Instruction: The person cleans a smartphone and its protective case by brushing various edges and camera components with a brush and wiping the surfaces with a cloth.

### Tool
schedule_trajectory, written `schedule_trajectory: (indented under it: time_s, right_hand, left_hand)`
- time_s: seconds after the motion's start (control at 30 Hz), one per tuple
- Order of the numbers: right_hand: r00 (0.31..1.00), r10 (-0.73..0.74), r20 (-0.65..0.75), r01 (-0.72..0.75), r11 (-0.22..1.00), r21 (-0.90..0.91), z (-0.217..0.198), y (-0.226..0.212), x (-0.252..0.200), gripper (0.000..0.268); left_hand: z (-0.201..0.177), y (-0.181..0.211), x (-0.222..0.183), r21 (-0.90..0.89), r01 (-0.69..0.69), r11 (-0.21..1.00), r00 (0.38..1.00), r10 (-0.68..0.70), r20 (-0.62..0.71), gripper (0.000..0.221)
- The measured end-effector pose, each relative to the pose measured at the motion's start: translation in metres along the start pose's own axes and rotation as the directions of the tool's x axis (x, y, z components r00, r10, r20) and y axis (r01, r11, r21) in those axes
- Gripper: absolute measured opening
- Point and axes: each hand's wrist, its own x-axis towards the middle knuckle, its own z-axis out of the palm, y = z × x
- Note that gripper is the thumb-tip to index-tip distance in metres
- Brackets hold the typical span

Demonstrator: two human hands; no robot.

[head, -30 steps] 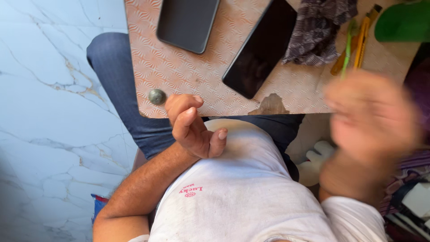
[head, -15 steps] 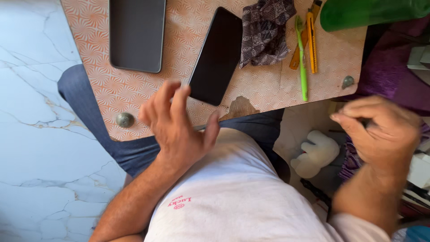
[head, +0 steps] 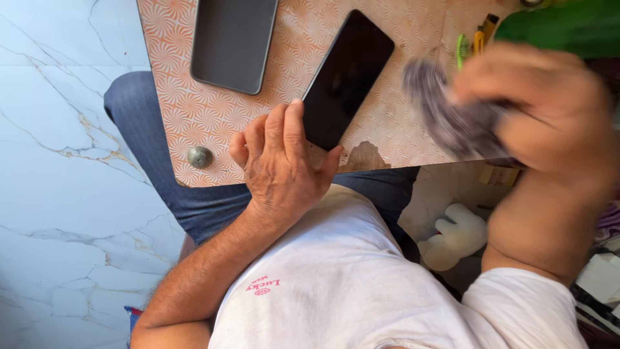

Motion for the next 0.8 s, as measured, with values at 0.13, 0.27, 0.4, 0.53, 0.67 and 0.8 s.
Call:
schedule_trajectory:
  time_s: [0.13,0.27,0.4,0.53,0.67,0.8]
  right_hand:
    - [0.999,-0.012,0.032,-0.006,0.860,0.510,0.018,0.001,0.013,0.034]
    - [0.997,0.058,-0.042,-0.043,0.958,0.283,0.083,0.014,0.048,0.036]
    - [0.962,-0.244,-0.126,0.147,0.846,-0.513,0.119,-0.009,0.040,0.040]
    - [0.946,-0.310,-0.092,0.234,0.853,-0.467,0.141,-0.003,0.033,0.039]
    - [0.946,-0.261,-0.192,0.112,0.819,-0.563,0.122,0.029,0.051,0.030]
    - [0.890,-0.454,-0.039,0.352,0.738,-0.575,0.142,0.008,0.050,0.027]
  left_hand:
    - [-0.001,0.000,0.000,-0.001,-0.003,1.000,1.000,0.003,-0.018,0.092]
    - [0.000,0.000,-0.002,0.000,0.009,1.000,0.999,-0.009,-0.050,0.091]
    - [0.003,-0.002,-0.003,-0.015,-0.003,1.000,0.995,0.002,-0.100,0.089]
    - [0.003,-0.002,-0.002,-0.028,0.007,1.000,0.997,-0.009,-0.072,0.088]
    - [0.004,-0.002,-0.003,-0.055,-0.002,0.998,0.995,-0.003,-0.100,0.089]
    - [0.002,-0.001,-0.001,-0.059,-0.005,0.998,0.991,-0.003,-0.130,0.091]
